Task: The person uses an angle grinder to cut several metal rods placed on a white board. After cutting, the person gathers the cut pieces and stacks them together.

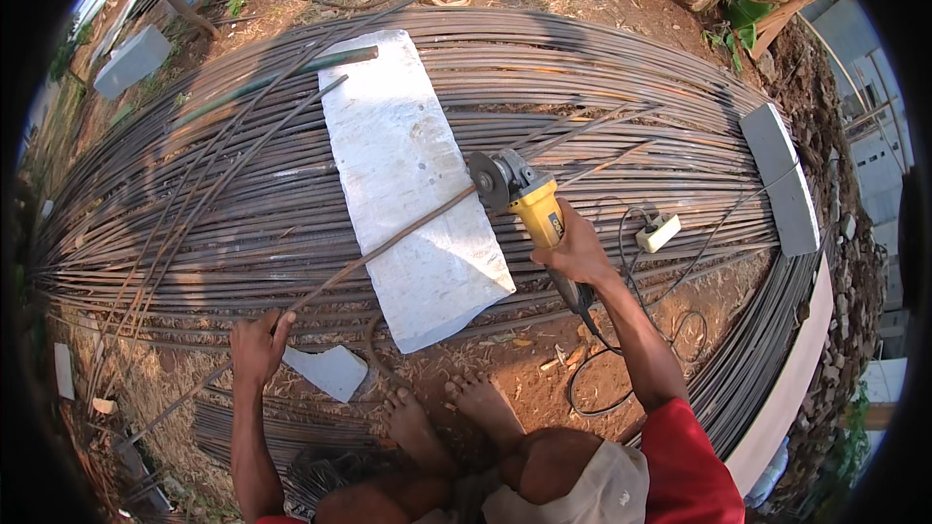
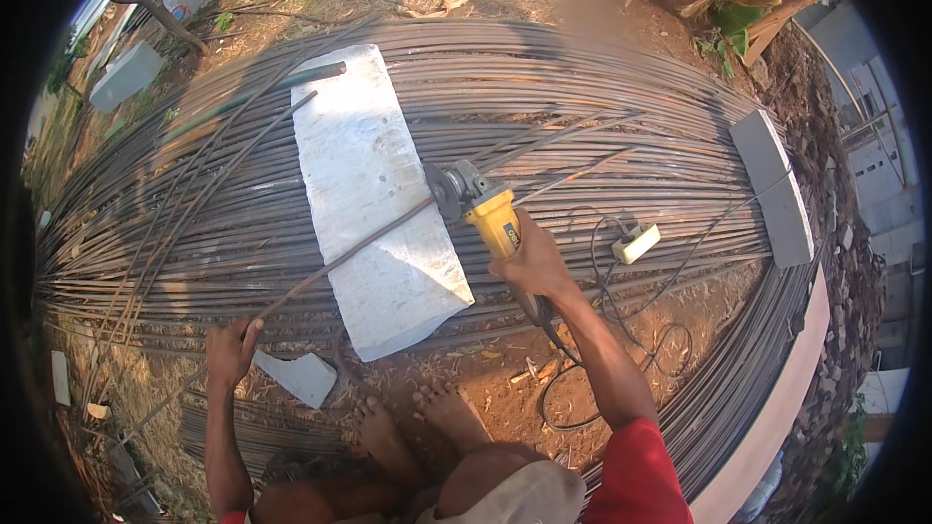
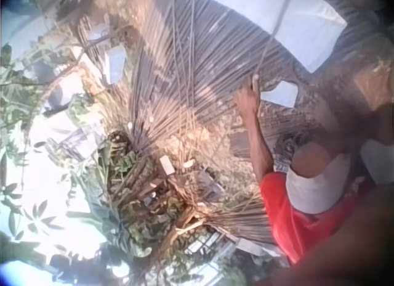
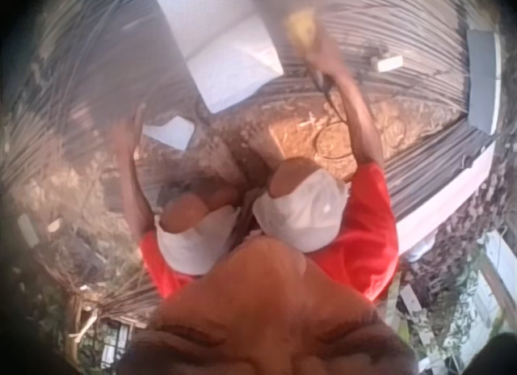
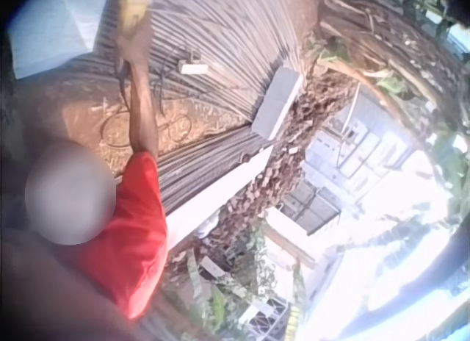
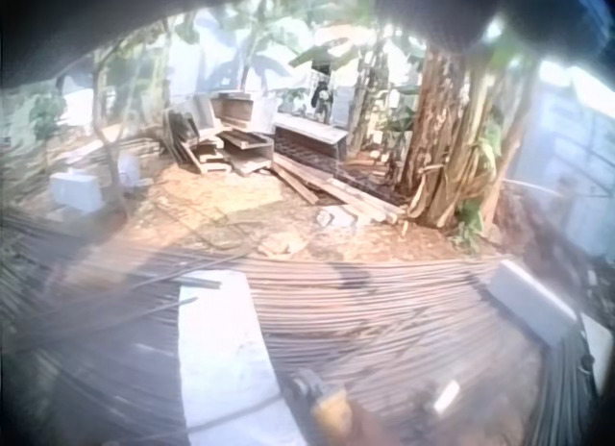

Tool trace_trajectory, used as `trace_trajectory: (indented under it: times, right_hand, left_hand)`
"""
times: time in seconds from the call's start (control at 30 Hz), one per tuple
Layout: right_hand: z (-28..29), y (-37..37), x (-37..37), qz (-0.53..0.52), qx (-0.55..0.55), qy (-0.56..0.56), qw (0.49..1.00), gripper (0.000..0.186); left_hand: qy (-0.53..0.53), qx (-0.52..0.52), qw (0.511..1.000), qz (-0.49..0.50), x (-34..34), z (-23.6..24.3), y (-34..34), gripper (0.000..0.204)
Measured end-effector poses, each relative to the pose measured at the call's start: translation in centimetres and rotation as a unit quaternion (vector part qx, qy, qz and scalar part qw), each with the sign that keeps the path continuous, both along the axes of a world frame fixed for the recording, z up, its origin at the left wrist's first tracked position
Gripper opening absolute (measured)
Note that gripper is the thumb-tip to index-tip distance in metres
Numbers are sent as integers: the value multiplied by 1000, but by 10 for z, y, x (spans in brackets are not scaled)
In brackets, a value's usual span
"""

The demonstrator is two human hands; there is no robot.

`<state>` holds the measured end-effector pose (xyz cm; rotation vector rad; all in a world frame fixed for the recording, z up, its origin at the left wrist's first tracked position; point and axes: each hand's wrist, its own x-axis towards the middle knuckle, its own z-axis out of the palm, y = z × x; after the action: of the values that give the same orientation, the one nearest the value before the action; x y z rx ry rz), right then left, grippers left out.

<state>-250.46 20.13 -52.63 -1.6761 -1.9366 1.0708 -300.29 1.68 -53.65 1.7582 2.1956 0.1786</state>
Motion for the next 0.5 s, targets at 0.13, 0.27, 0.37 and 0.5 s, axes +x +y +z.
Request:
trace_trajectory:
  times: [0.13,0.27,0.37,0.5]
  right_hand:
    - [-3,2,3,10,1,13,1000,86]
    - [-12,6,11,25,23,28,999,96]
    - [-14,7,10,27,30,17,999,99]
    - [-15,7,7,27,23,2,999,104]
  left_hand:
    - [4,6,1000,4,-2,-7,-3,55]
    - [21,20,1000,-7,0,-13,-2,55]
    - [45,51,998,-9,0,-21,-6,54]
    - [47,64,997,5,2,-20,-10,54]
